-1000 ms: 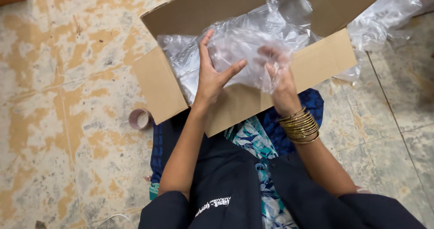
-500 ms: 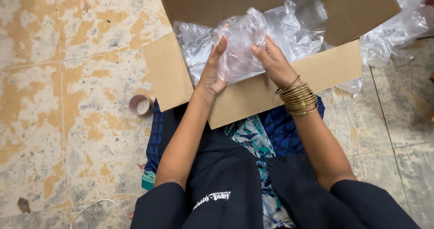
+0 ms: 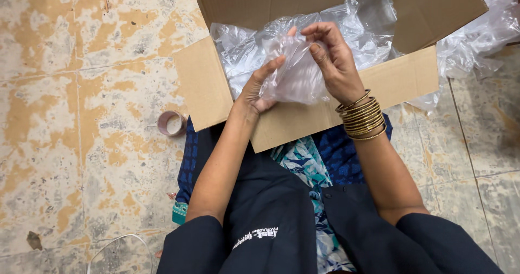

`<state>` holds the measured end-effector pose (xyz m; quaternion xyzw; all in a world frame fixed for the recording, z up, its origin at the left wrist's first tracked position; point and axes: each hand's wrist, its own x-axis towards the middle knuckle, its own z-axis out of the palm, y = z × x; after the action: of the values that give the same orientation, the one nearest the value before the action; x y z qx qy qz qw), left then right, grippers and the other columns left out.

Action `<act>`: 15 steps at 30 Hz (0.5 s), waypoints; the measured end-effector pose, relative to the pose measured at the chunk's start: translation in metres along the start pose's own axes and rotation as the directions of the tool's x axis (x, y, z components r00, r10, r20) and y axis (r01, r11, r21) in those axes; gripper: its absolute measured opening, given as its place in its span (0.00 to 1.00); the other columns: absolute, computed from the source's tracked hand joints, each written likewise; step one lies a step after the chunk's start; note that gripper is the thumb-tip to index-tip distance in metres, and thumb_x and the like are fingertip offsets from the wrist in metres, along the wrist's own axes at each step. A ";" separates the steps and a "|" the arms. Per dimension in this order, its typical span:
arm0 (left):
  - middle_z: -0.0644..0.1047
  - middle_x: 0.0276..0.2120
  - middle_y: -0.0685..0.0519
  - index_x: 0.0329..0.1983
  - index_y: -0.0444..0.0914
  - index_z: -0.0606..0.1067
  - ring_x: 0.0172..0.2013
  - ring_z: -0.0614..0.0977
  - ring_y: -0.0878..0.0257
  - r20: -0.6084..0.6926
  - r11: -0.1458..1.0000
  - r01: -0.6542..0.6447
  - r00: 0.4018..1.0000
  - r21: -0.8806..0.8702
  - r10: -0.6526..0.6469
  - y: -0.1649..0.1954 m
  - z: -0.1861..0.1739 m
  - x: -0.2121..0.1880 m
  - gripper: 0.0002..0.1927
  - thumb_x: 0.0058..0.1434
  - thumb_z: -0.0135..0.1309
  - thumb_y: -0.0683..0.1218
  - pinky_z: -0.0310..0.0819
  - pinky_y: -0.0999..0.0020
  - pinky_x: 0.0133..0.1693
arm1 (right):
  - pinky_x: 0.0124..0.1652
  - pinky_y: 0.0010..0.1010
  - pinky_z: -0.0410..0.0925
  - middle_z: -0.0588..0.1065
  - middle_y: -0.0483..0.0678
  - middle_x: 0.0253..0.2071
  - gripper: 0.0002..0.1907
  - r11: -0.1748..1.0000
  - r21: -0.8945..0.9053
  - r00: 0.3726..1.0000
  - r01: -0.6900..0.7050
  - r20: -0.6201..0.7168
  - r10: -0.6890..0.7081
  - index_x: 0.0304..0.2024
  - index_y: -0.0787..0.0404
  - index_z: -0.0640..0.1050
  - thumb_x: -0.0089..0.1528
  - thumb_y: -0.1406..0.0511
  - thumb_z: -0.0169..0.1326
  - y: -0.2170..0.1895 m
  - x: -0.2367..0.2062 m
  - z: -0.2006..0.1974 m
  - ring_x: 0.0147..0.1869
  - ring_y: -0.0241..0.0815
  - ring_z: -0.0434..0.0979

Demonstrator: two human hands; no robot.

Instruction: The person sits on the floor and packs plastic-wrapped items one at a time into a cardboard box, arranging them between layers of plastic wrap. They then fold the box flaps closed and seal the box with red tape.

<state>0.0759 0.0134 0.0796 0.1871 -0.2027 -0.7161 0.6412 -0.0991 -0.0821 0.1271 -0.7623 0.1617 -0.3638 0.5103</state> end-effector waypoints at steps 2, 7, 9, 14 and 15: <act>0.69 0.66 0.46 0.78 0.48 0.57 0.62 0.74 0.53 -0.021 1.000 0.000 1.000 0.026 0.000 -0.004 -0.008 0.003 0.48 0.57 0.67 0.53 0.73 0.53 0.62 | 0.62 0.26 0.65 0.70 0.42 0.53 0.11 0.998 -0.049 0.999 -0.028 -0.039 0.026 0.61 0.61 0.72 0.77 0.66 0.49 -0.001 -0.002 0.002 0.58 0.33 0.68; 0.70 0.64 0.42 0.74 0.35 0.62 0.62 0.75 0.51 -0.117 0.999 0.031 0.993 0.004 -0.031 -0.018 -0.029 0.014 0.44 0.60 0.67 0.55 0.75 0.51 0.63 | 0.55 0.27 0.72 0.72 0.46 0.55 0.09 0.909 -0.415 0.990 0.047 -0.104 -0.099 0.58 0.59 0.77 0.77 0.67 0.49 -0.010 -0.005 0.008 0.59 0.36 0.75; 0.71 0.62 0.42 0.72 0.36 0.62 0.61 0.75 0.51 -0.115 0.999 0.011 0.993 -0.031 -0.014 -0.018 -0.031 0.016 0.45 0.57 0.66 0.58 0.76 0.51 0.61 | 0.57 0.35 0.72 0.70 0.50 0.59 0.11 0.752 -0.639 0.968 0.164 -0.042 -0.247 0.59 0.56 0.76 0.73 0.66 0.54 -0.015 -0.004 0.010 0.63 0.45 0.72; 0.72 0.60 0.44 0.71 0.39 0.62 0.62 0.75 0.51 -0.067 0.919 -0.274 0.950 0.282 0.304 -0.012 -0.015 0.015 0.48 0.53 0.68 0.61 0.73 0.53 0.62 | 0.55 0.38 0.74 0.65 0.55 0.66 0.34 0.876 -0.480 0.999 -0.044 -0.026 0.036 0.69 0.59 0.65 0.67 0.57 0.65 -0.022 -0.009 0.010 0.66 0.50 0.71; 0.72 0.61 0.43 0.71 0.38 0.63 0.62 0.75 0.51 -0.073 0.892 -0.295 0.938 0.343 0.339 -0.011 -0.011 0.015 0.48 0.53 0.68 0.62 0.72 0.54 0.64 | 0.55 0.37 0.74 0.64 0.55 0.67 0.38 0.891 -0.450 0.997 -0.069 -0.012 0.072 0.70 0.59 0.64 0.65 0.55 0.67 -0.023 -0.011 0.010 0.67 0.51 0.71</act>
<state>0.0705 -0.0006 0.0641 0.3016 -0.3037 -0.5442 0.7215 -0.1025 -0.0593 0.1412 -0.8542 0.2676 -0.2957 0.3337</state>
